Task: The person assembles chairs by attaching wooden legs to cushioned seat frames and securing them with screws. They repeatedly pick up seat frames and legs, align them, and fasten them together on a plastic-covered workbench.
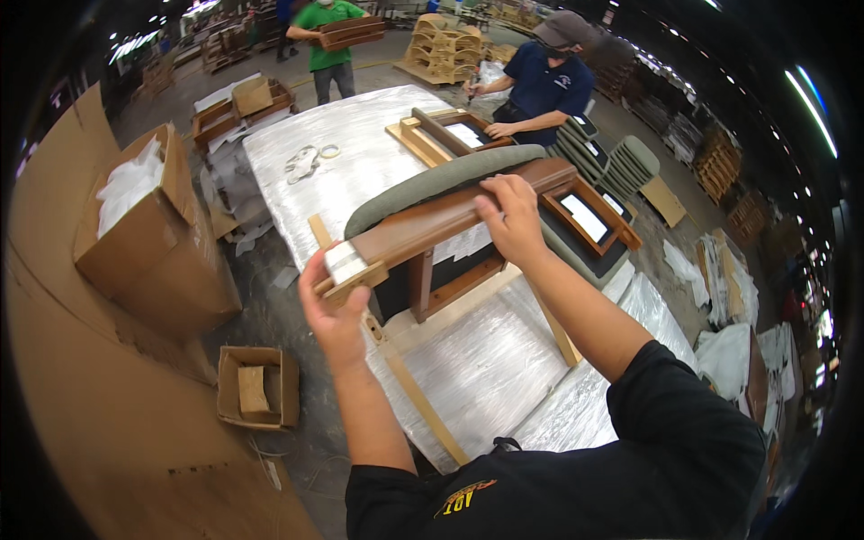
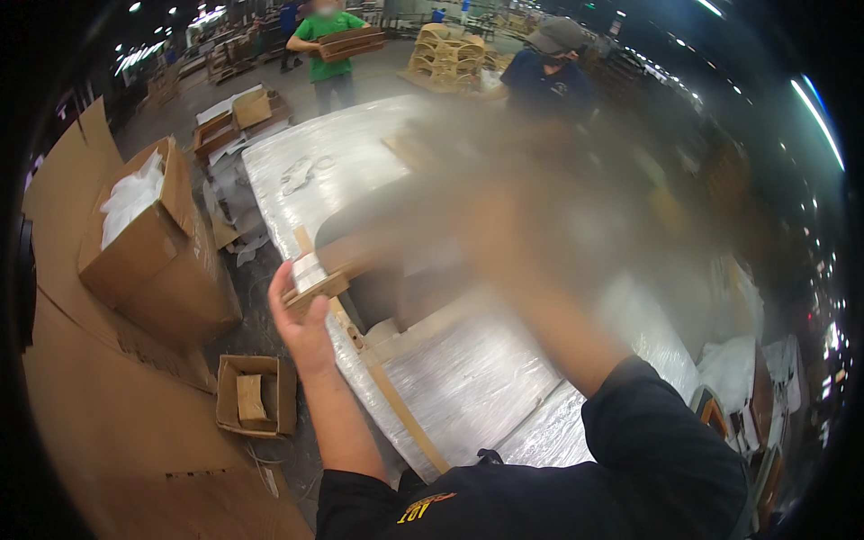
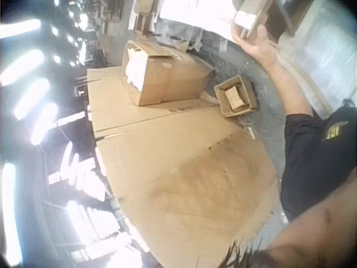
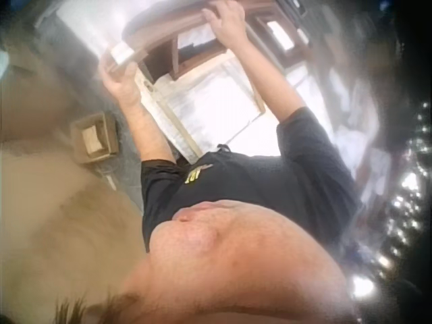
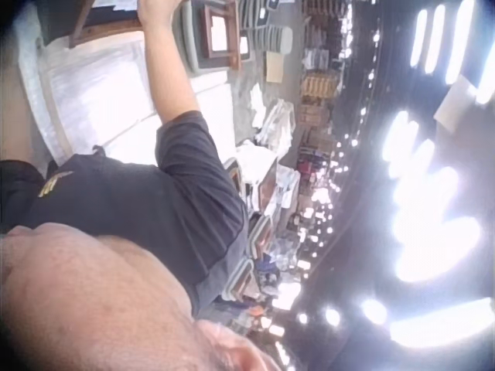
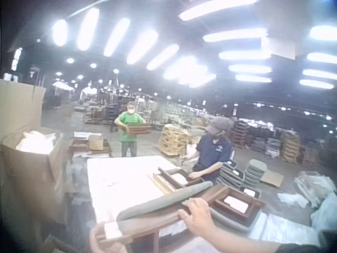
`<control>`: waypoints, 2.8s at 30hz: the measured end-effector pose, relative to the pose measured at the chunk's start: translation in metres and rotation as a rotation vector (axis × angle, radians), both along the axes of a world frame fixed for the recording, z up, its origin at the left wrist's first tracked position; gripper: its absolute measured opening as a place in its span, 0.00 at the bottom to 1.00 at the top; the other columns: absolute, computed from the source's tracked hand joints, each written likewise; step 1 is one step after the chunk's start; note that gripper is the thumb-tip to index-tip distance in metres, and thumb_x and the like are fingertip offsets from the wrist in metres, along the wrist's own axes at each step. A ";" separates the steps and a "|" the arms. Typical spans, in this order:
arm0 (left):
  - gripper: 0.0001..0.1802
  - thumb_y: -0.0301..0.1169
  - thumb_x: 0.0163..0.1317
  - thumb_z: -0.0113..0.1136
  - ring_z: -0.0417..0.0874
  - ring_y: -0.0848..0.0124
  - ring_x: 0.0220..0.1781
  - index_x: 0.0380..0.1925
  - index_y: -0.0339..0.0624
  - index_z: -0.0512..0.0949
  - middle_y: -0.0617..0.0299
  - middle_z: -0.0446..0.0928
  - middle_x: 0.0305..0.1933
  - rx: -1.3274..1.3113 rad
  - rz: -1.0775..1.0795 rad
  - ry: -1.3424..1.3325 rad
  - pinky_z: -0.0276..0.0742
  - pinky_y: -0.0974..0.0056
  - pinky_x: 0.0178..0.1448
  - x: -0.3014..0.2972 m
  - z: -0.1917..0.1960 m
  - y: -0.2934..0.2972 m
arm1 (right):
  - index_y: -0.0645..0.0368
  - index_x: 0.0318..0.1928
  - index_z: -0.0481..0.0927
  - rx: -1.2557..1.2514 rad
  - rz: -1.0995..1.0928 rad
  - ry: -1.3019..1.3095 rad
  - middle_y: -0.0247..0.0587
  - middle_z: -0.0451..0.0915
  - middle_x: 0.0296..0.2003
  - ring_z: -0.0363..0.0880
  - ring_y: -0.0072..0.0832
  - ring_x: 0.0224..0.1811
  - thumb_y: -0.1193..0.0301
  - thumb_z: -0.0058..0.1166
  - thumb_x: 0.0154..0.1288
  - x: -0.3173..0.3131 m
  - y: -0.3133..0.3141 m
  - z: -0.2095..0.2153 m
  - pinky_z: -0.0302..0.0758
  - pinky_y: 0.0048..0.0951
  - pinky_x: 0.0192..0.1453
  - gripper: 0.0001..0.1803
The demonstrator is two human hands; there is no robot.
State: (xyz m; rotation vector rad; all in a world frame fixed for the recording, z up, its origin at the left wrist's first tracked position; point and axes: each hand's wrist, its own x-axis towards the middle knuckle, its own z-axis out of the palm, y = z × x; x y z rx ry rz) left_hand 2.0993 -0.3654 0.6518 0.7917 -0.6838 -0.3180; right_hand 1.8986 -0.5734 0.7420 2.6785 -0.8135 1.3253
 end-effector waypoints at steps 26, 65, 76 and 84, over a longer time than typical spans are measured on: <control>0.38 0.38 0.59 0.75 0.79 0.36 0.55 0.62 0.30 0.68 0.34 0.75 0.54 0.944 -0.393 -0.724 0.76 0.42 0.60 -0.251 -0.276 0.027 | 0.53 0.43 0.78 -0.308 0.156 0.317 0.38 0.76 0.47 0.77 0.39 0.55 0.78 0.67 0.47 -0.035 -0.085 0.005 0.69 0.44 0.56 0.19; 0.38 0.47 0.70 0.67 0.88 0.40 0.51 0.70 0.34 0.64 0.36 0.79 0.59 0.585 -1.759 -0.088 0.92 0.48 0.52 -0.520 0.075 0.027 | 0.52 0.40 0.83 -0.535 -1.273 0.217 0.34 0.81 0.38 0.83 0.37 0.46 0.61 0.77 0.52 -0.561 0.361 0.218 0.72 0.40 0.50 0.19; 0.25 0.33 0.70 0.67 0.88 0.60 0.44 0.57 0.21 0.76 0.42 0.82 0.55 0.008 -1.141 -0.644 0.86 0.60 0.51 -0.738 0.237 0.083 | 0.62 0.55 0.78 -0.783 -1.257 -0.964 0.42 0.85 0.48 0.83 0.34 0.50 0.67 0.73 0.65 -0.809 0.457 0.136 0.79 0.34 0.55 0.23; 0.38 0.58 0.77 0.50 0.75 0.52 0.70 0.63 0.28 0.72 0.37 0.71 0.71 0.567 -1.695 -0.153 0.71 0.48 0.74 -0.768 0.151 0.068 | 0.63 0.70 0.72 -0.679 -0.562 -1.777 0.51 0.83 0.58 0.83 0.34 0.59 0.64 0.61 0.76 -0.906 0.394 0.033 0.79 0.37 0.63 0.28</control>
